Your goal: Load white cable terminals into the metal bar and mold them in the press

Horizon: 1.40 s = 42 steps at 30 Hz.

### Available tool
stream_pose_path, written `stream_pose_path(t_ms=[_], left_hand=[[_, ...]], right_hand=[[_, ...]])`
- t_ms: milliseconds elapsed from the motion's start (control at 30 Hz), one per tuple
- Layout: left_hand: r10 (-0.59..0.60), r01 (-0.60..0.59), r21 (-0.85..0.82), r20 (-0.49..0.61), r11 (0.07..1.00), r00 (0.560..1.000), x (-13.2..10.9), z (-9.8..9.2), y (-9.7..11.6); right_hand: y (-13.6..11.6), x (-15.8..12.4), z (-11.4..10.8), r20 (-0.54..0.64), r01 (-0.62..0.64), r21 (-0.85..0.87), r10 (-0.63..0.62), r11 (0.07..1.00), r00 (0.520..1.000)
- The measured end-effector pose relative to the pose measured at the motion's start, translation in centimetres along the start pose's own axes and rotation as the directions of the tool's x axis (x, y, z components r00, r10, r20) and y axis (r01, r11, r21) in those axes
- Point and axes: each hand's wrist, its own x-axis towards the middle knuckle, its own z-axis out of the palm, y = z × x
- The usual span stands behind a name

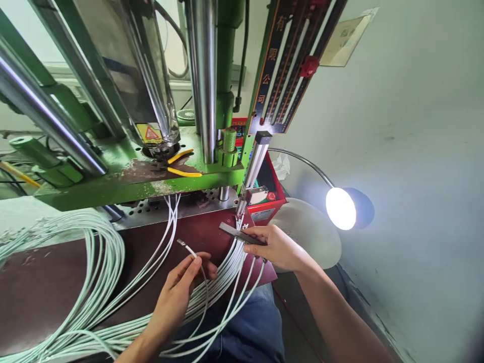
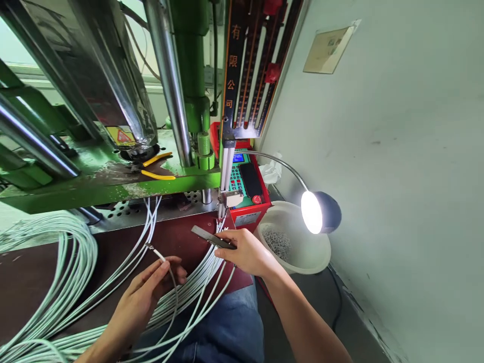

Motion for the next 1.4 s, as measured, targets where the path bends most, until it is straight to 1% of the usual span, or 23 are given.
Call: stream_pose_path(t_ms=[100, 167, 233, 333, 367, 467, 567, 700, 767, 900, 1000, 1067, 1133, 1200, 1300, 1400], left_hand=[[0.077, -0.077, 0.066, -0.005, 0.995, 0.997, -0.2, 1.1, 0.9], [0.078, -0.079, 0.097, 0.016, 0.992, 0.997, -0.4, 1.7, 1.4], [0.063, -0.067, 0.079, 0.051, 0.995, 0.997, -0.3, 2.0, 1.4], [0.098, -0.102, 0.047, 0.077, 0.994, 0.992, 0.1, 1.9, 0.7], [0.117, -0.121, 0.059, 0.077, 0.991, 0.99, 0.2, 1.8, 0.5], [0.148, -0.161, 0.177, 0.082, 0.971, 0.986, 0.5, 1.5, 0.2], [0.12, -0.145, 0.252, 0.11, 0.957, 0.987, 0.4, 1.6, 0.6], [0.012, -0.046, 0.197, 0.167, 0.979, 0.986, 0.3, 2.1, 1.4], [-0.013, -0.016, 0.167, 0.17, 0.986, 0.985, 0.3, 2.2, 1.5], [0.057, -0.073, 0.158, 0.105, 0.985, 0.993, 0.6, 2.4, 1.3], [0.077, -0.09, 0.228, 0.065, 0.97, 0.995, 0.8, 2.4, 1.1], [0.086, -0.099, 0.276, 0.057, 0.956, 0.995, 1.0, 2.3, 1.0], [0.097, -0.118, 0.282, 0.089, 0.952, 0.991, 1.1, 2.3, 1.1], [0.091, -0.123, 0.245, 0.137, 0.962, 0.986, 1.1, 2.3, 1.2], [0.054, -0.091, 0.197, 0.186, 0.976, 0.981, 1.1, 2.5, 1.6], [0.009, -0.052, 0.192, 0.22, 0.98, 0.976, 1.2, 2.6, 1.9]], right_hand=[[-0.2, 0.1, 0.5, 0.003, 0.001, -0.007, -0.001, 1.0, 1.0], [-0.8, 0.1, 0.7, -0.018, 0.005, -0.013, -0.006, 1.0, 1.0], [-1.5, 0.0, 0.8, -0.046, 0.013, -0.007, -0.013, 1.0, 0.999], [-2.4, 0.0, 1.2, -0.07, 0.046, 0.004, -0.046, 0.999, 0.996], [-2.6, 0.1, 1.3, -0.072, 0.059, -0.002, -0.059, 0.998, 0.996], [-2.7, 0.3, 1.8, -0.063, 0.096, -0.024, -0.098, 0.995, 0.993], [-2.7, 0.5, 2.4, -0.051, 0.114, -0.012, -0.114, 0.993, 0.992], [-2.8, 0.6, 2.8, -0.038, 0.116, -0.011, -0.116, 0.993, 0.993], [-2.9, 0.6, 3.0, -0.034, 0.131, -0.018, -0.131, 0.991, 0.991], [-3.1, 0.7, 3.2, -0.002, 0.14, -0.044, -0.141, 0.989, 0.99], [-3.0, 0.8, 3.3, -0.014, 0.123, -0.056, -0.124, 0.991, 0.992], [-2.9, 0.8, 3.3, -0.02, 0.126, -0.054, -0.127, 0.991, 0.992], [-2.8, 0.8, 3.4, -0.015, 0.142, -0.041, -0.143, 0.989, 0.99], [-2.8, 0.8, 3.5, -0.003, 0.162, -0.024, -0.162, 0.987, 0.987], [-2.9, 0.7, 3.6, 0.012, 0.182, -0.013, -0.181, 0.983, 0.983], [-3.1, 0.6, 3.5, 0.019, 0.192, -0.039, -0.191, 0.981, 0.981]])
